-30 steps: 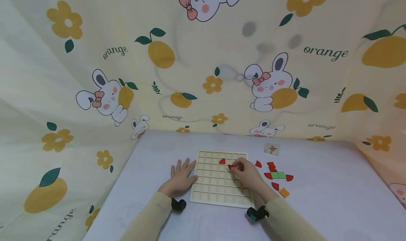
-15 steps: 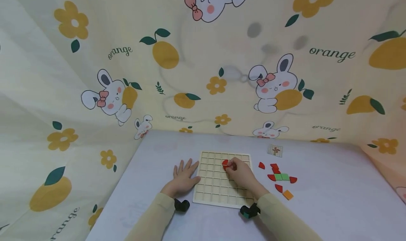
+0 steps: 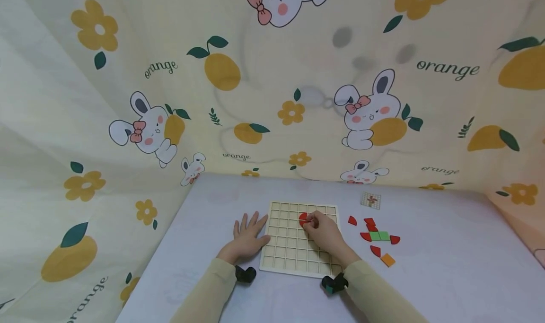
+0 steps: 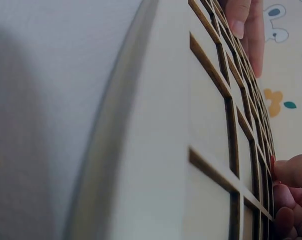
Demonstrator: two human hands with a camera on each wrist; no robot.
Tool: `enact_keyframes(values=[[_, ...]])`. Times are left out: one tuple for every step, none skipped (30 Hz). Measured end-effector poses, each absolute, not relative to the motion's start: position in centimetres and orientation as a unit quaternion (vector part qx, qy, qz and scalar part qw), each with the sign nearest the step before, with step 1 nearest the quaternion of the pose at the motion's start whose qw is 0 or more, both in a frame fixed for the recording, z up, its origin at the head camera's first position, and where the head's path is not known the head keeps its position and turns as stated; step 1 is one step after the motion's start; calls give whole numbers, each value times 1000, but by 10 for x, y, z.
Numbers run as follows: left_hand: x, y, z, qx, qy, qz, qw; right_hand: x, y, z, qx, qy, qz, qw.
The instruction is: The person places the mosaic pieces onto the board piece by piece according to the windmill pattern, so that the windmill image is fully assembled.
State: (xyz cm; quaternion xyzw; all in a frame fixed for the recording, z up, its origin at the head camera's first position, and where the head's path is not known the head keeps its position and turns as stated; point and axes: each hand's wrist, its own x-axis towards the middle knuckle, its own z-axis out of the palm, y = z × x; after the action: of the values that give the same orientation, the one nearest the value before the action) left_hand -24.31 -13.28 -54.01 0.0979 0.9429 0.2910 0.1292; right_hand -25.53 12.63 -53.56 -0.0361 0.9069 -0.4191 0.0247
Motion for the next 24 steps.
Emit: enact_keyframes(values=[[-243,-133,-540,98,943,292,129,-255,126,-536,-35,907,-419,26],[-243,-132,-540,97,943,291,128,-256,126,-536,-35,908,-417,26],[-243,-132,-541,97,943,291,127,-256,126,-536,-34,908,-416,25],[-244,-132,-541,97,943,291,126,-256,125,-536,-34,909,-415,23],[-244,-132,-541,97,943,291,125,-255,125,-536,-32,910,-412,22],[-244,-132,-541,97,944,291,125,-255,124,-536,-30,911,-411,20],[-245,-131,-541,97,944,291,125,-255,124,-536,-30,913,-407,17],[-245,-131,-541,97,943,291,125,-255,123,-536,-28,914,-405,15],[-245,-131,-541,97,943,292,124,-254,123,-535,-26,914,-404,14],[-245,-131,-542,97,944,291,125,-254,122,-535,-25,915,-402,13],[-245,-131,-542,97,944,290,125,-254,121,-534,-24,916,-400,12],[-245,-131,-542,97,944,289,125,-254,121,-534,-23,916,-399,12],[-245,-131,-542,97,944,289,124,-254,121,-534,-23,918,-397,11],[-245,-131,-542,96,944,289,123,-254,120,-534,-22,918,-397,12],[-245,-131,-542,96,945,288,124,-254,120,-534,-21,918,-396,12],[-244,-132,-542,95,945,289,125,-255,120,-534,-21,918,-396,11],[-244,-132,-542,95,944,290,125,-255,120,-534,-21,918,-396,11],[-244,-132,-542,95,943,293,124,-255,120,-534,-21,918,-397,10],[-244,-132,-542,94,943,295,124,-255,120,-534,-22,917,-398,10],[-244,-133,-542,94,942,297,126,-255,120,-534,-23,916,-400,11],[-244,-133,-542,95,941,298,127,-255,120,-534,-24,915,-402,12],[-244,-133,-543,95,941,299,127,-254,121,-533,-26,913,-407,13],[-244,-133,-543,96,940,301,127,-253,122,-533,-28,911,-411,13],[-244,-133,-543,96,940,300,129,-251,124,-532,-29,908,-418,13]])
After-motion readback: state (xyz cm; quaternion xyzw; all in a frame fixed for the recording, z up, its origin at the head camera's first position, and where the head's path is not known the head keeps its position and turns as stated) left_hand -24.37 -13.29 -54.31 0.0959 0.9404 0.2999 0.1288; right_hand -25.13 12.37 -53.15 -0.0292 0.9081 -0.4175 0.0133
